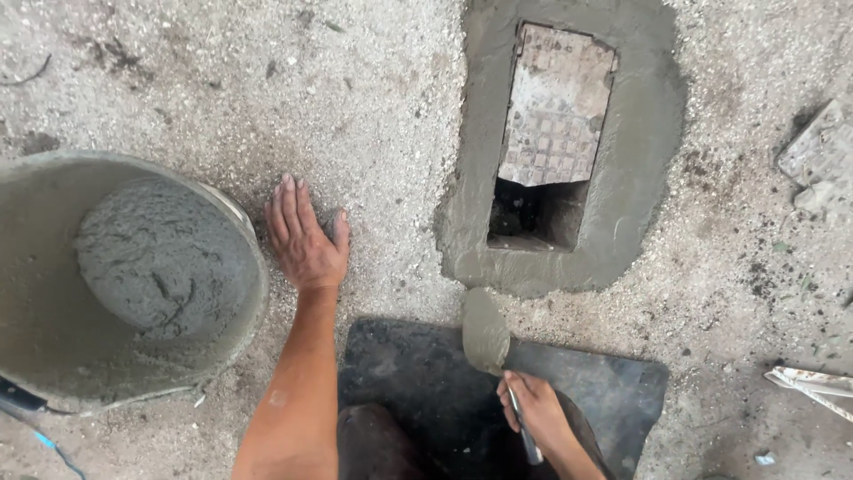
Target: Applying and smoothing cement around a floor opening using a trowel.
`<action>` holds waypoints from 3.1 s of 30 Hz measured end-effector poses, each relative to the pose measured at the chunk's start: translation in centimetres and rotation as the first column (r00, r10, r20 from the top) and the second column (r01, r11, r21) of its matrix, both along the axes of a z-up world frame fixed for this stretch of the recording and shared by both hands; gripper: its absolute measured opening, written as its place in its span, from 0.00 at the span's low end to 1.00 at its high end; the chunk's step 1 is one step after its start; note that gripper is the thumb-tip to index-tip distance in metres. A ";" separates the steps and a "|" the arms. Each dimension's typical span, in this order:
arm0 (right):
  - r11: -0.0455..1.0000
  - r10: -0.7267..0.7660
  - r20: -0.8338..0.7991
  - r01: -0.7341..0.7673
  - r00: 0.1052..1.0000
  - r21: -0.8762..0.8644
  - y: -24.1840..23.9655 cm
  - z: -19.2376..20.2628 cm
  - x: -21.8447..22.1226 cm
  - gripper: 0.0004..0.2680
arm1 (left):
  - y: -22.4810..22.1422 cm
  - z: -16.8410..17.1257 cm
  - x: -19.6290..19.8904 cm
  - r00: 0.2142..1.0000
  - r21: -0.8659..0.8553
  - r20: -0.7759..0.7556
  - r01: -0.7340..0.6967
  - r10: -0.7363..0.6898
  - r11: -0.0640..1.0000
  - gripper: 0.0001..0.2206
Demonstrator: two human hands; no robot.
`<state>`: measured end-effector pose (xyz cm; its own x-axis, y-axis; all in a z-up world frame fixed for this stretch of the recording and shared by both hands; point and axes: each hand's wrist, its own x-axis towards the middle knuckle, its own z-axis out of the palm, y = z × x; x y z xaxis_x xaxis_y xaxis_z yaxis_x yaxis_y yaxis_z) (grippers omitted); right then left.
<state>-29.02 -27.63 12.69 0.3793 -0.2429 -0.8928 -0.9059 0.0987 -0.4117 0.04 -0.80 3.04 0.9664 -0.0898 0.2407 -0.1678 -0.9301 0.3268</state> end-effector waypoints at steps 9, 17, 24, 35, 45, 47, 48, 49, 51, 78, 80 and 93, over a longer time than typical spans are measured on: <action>0.737 -0.634 -0.031 0.617 0.772 0.276 7.8 -3.5 3.4 0.13 | 0.3 -0.6 0.0 0.989 0.068 -0.142 -0.019 0.029 0.998 0.32; 0.768 -0.570 0.012 0.527 0.822 0.364 10.3 -3.7 4.7 0.15 | 0.2 -0.6 -0.3 0.990 0.067 -0.134 -0.022 0.030 0.997 0.33; 0.703 -0.657 -0.055 0.638 0.752 0.315 9.7 -2.4 9.5 0.13 | 0.0 -0.2 -0.1 1.000 0.033 -0.031 -0.006 0.007 0.999 0.30; 0.855 -0.384 0.042 0.338 0.922 0.394 5.0 -2.3 1.4 0.13 | 0.3 -0.6 -0.6 0.994 0.048 -0.102 -0.034 0.038 0.998 0.32; 0.965 -0.245 0.274 0.208 0.930 0.159 5.8 -3.4 9.9 0.15 | 0.5 -1.7 0.3 0.997 0.073 0.073 0.002 -0.007 0.997 0.31; 0.967 -0.251 0.311 0.223 0.917 0.121 6.7 -4.1 9.2 0.15 | 0.8 -2.5 -0.1 0.983 0.066 0.179 0.024 -0.035 0.998 0.31; 0.969 -0.237 0.318 0.200 0.918 0.145 6.8 -4.6 8.3 0.15 | 0.8 -2.7 0.1 0.984 0.078 0.172 0.022 -0.035 0.997 0.31; 0.970 -0.224 0.326 0.176 0.919 0.169 6.9 -5.0 7.3 0.15 | 0.9 -2.7 0.1 0.986 0.090 0.164 0.021 -0.035 0.996 0.31; 0.957 -0.209 0.208 0.156 0.956 0.246 6.0 -2.8 6.9 0.16 | 0.3 -0.9 0.0 0.997 0.054 0.083 0.001 -0.006 0.999 0.31; 0.973 -0.230 0.544 0.201 0.807 0.113 7.9 13.0 -0.3 0.09 | -5.8 14.0 -1.9 0.751 -0.521 -0.578 -0.640 0.318 0.565 0.28; 0.958 -0.285 0.580 0.248 0.763 0.145 9.5 14.8 2.3 0.07 | -7.5 16.8 -3.1 0.589 -0.553 -0.765 -0.808 0.261 0.206 0.27; 0.797 0.599 0.701 -0.366 0.387 -0.480 12.5 17.0 -3.0 0.07 | -9.6 7.6 -17.7 0.765 -0.754 -0.608 -0.640 0.211 0.147 0.26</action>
<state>-32.01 -15.15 29.66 0.9913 0.0971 -0.0894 -0.0385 -0.4352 -0.8995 -17.64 -10.40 10.63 0.7804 0.4232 -0.4603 0.4438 0.1438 0.8845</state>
